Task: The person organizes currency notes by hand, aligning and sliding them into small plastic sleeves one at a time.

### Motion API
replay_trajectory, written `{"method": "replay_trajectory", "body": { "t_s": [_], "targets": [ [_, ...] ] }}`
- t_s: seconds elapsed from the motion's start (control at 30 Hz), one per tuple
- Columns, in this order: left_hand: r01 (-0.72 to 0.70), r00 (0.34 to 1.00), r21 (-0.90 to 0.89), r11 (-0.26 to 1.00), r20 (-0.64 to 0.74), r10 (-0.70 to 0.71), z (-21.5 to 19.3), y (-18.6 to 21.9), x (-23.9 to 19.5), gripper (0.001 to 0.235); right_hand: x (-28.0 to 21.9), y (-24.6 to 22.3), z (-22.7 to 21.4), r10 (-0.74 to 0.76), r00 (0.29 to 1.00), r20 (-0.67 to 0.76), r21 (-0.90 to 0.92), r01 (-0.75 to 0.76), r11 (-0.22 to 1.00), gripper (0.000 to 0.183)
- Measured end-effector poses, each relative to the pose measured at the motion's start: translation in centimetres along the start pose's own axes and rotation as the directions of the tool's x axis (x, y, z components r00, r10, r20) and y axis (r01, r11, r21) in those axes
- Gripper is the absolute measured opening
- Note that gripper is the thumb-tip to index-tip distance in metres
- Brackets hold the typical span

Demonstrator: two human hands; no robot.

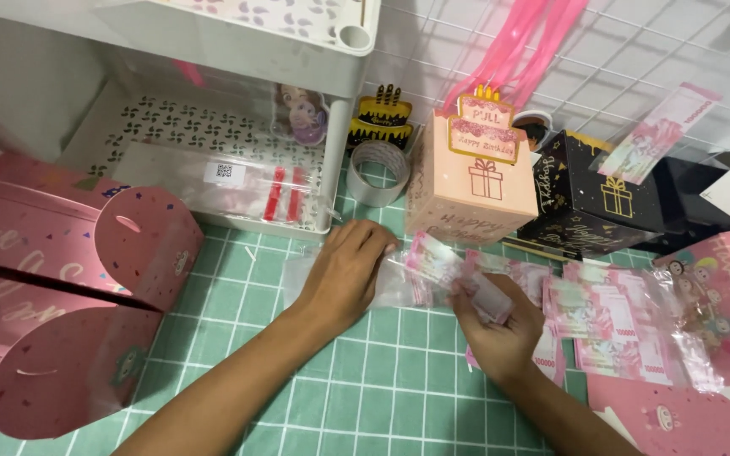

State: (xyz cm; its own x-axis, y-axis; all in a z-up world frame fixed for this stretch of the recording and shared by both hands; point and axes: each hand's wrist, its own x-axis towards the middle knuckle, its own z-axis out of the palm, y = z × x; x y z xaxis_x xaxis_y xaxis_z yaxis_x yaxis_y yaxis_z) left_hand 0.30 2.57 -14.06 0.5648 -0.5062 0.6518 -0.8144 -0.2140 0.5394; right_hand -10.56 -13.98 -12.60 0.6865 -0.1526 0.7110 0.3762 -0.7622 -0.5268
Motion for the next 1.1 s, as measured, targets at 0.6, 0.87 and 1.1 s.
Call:
{"method": "replay_trajectory", "body": {
  "t_s": [0.6, 0.87, 1.1],
  "targets": [
    [0.176, 0.982, -0.199, 0.964, 0.108, -0.157, -1.3, 0.7, 0.8, 0.017, 0.7, -0.3, 0.7, 0.106, 0.994, 0.024, -0.135, -0.102, 0.986, 0.012],
    [0.354, 0.927, -0.340, 0.871, 0.248, -0.280, -2.4, 1.4, 1.7, 0.013, 0.8, -0.3, 0.6, 0.088, 0.995, 0.052, -0.128, -0.081, 0.988, 0.009],
    [0.391, 0.902, -0.375, 0.841, 0.337, -0.269, -2.9, 0.8, 1.7, 0.028, 0.4, -0.1, 0.6, 0.159, 0.987, 0.030, -0.104, -0.155, 0.982, 0.006]
  ]
}}
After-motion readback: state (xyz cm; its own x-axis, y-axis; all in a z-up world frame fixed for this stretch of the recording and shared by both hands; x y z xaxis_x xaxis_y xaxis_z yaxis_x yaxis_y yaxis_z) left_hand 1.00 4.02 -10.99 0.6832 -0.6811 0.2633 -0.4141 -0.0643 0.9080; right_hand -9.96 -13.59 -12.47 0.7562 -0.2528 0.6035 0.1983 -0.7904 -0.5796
